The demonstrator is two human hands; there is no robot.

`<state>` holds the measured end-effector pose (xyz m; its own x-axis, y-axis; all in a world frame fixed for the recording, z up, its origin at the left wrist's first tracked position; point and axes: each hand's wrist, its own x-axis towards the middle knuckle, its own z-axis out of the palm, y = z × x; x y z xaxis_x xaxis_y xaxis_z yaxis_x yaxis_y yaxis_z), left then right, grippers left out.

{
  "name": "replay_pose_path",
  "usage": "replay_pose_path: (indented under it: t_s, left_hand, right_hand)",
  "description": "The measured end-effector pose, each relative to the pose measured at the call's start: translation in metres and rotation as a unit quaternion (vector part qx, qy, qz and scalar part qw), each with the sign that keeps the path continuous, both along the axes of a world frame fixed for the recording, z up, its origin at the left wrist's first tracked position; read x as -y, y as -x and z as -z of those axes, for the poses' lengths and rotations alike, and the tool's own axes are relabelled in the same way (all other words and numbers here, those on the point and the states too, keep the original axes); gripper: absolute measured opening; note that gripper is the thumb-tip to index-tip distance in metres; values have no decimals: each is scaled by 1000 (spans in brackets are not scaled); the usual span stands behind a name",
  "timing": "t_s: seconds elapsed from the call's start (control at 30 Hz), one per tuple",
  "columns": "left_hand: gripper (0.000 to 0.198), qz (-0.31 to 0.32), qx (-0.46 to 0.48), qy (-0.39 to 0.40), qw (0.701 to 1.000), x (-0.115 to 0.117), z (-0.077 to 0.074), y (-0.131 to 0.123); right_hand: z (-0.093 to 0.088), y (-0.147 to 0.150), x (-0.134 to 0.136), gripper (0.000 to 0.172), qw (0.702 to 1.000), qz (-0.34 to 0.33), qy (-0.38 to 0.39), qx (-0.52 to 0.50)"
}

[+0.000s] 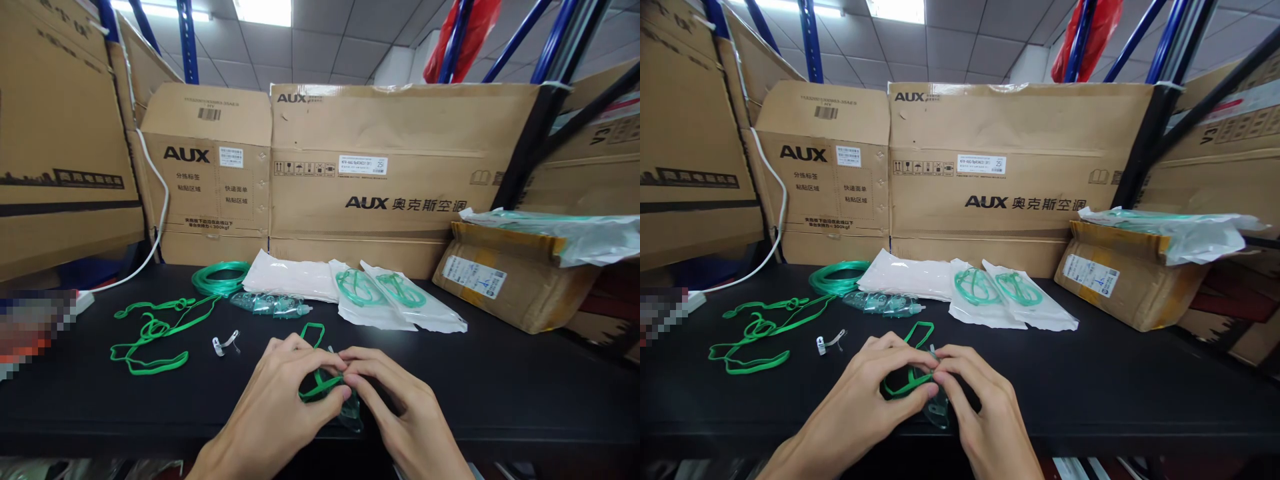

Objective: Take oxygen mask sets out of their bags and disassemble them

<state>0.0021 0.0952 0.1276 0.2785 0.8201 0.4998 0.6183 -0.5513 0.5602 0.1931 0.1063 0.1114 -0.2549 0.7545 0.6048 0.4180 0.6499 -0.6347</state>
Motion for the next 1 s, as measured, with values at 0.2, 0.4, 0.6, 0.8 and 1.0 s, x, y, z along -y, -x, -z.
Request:
replay_pose_path:
  t_s: [0.2, 0.4, 0.6, 0.8, 1.0]
  left_hand:
    - [17, -4, -15, -42, 999, 1, 0, -3]
    - [19, -7, -13, -58, 998, 0, 1, -1]
    - [15, -14, -18, -53, 998, 0, 0, 4]
    - [19, -2, -11, -61, 998, 0, 1, 1]
    - [19, 10, 3, -70, 998, 1, 3, -1]
  right_hand:
    - [0, -2, 2, 17, 1000, -8, 0, 1]
    - [-2, -6, 2, 17, 1000, 5, -2, 8]
    - [-3, -19, 1, 12, 999, 31, 6, -6]
    - [-6, -15, 6, 6, 1000, 15, 13, -1]
    - [-6, -6, 7, 12, 999, -5, 42, 18]
